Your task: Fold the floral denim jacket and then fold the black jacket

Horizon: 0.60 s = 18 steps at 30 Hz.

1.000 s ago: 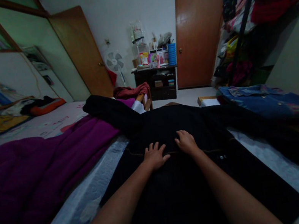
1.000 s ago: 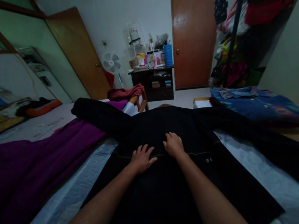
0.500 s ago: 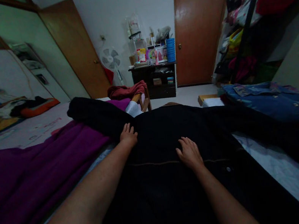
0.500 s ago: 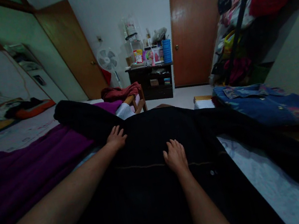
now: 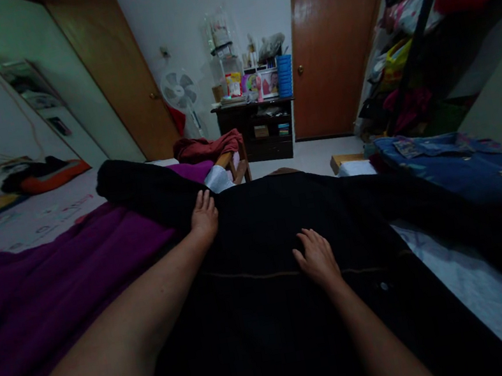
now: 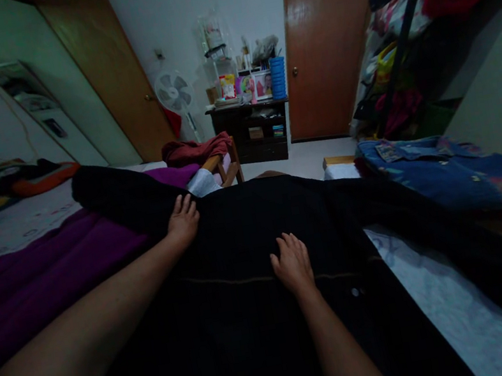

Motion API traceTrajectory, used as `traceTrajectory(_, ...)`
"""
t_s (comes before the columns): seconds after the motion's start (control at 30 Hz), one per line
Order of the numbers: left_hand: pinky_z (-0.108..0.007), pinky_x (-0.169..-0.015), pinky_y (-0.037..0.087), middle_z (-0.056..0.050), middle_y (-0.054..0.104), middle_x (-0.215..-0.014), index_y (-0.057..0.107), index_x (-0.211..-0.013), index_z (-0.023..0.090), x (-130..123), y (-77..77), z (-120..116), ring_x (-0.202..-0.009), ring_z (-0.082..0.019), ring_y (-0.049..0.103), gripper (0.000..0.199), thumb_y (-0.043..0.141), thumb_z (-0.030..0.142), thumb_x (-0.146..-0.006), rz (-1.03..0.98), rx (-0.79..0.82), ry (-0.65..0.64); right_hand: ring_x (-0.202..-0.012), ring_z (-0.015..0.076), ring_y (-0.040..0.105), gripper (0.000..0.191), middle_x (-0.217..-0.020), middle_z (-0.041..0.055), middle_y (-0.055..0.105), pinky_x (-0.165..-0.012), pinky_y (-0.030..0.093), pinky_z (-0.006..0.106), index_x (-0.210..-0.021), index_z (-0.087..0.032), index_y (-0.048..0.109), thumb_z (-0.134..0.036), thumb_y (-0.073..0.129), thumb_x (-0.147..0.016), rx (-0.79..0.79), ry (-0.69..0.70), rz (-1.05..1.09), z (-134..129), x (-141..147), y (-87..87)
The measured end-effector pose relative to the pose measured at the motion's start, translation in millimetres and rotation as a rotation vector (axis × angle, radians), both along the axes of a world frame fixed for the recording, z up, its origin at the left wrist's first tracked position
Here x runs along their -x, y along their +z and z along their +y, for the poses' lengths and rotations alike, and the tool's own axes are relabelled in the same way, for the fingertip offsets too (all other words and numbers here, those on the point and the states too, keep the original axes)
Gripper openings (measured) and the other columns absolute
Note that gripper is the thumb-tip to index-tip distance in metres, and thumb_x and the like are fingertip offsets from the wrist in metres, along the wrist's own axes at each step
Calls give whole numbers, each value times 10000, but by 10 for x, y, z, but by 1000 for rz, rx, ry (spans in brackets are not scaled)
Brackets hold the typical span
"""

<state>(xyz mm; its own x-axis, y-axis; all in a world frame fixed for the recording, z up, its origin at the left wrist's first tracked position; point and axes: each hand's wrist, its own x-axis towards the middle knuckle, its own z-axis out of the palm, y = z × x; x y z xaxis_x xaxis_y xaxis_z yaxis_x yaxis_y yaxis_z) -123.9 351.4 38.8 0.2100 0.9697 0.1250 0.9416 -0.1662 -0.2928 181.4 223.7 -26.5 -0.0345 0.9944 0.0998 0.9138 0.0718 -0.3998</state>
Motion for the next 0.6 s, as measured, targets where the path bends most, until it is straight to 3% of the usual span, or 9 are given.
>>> traceTrajectory(0.1,-530,-1167,-48,-111,519,-1404,628,-1229,185,-181,-54,-60,-1470,-261,110,464,349,127,-862,17,18,-19,-1399,245,301,516,-1472,116,424,-1152,186,388,-1358,-120,504,-354,450,-901,0,1,-8,1,5,8)
traceTrajectory(0.2,-448,-1182,106,-99,426,-1482,534,-1331,183,-398,-189,-144,-1457,-227,178,476,321,156,-906,-130,104,-37,-1396,249,305,513,-1463,119,437,-1149,194,388,-1353,-119,510,-350,455,-898,-3,-8,-10,-1,12,27)
traceTrajectory(0.33,-429,-1115,293,-108,313,-1546,351,-1462,158,-533,-437,-208,-1425,-286,261,555,323,367,-948,-216,272,73,-1396,252,308,515,-1461,119,441,-1150,196,391,-1353,-114,512,-349,452,-899,-6,-5,-7,-10,14,36)
traceTrajectory(0.5,-494,-1132,238,-64,179,-1595,278,-1501,214,-458,-519,-88,-1452,-356,128,694,276,590,-917,-256,326,208,-1401,246,300,518,-1466,111,436,-1156,189,389,-1355,-121,511,-360,447,-900,-13,-3,0,-11,9,10)
traceTrajectory(0.6,-518,-1101,278,-74,277,-1565,378,-1453,236,-490,-443,45,-1422,-379,220,677,326,607,-889,-264,306,286,-1403,244,297,519,-1471,102,433,-1157,192,391,-1355,-130,511,-362,447,-895,-2,-3,7,-15,12,16)
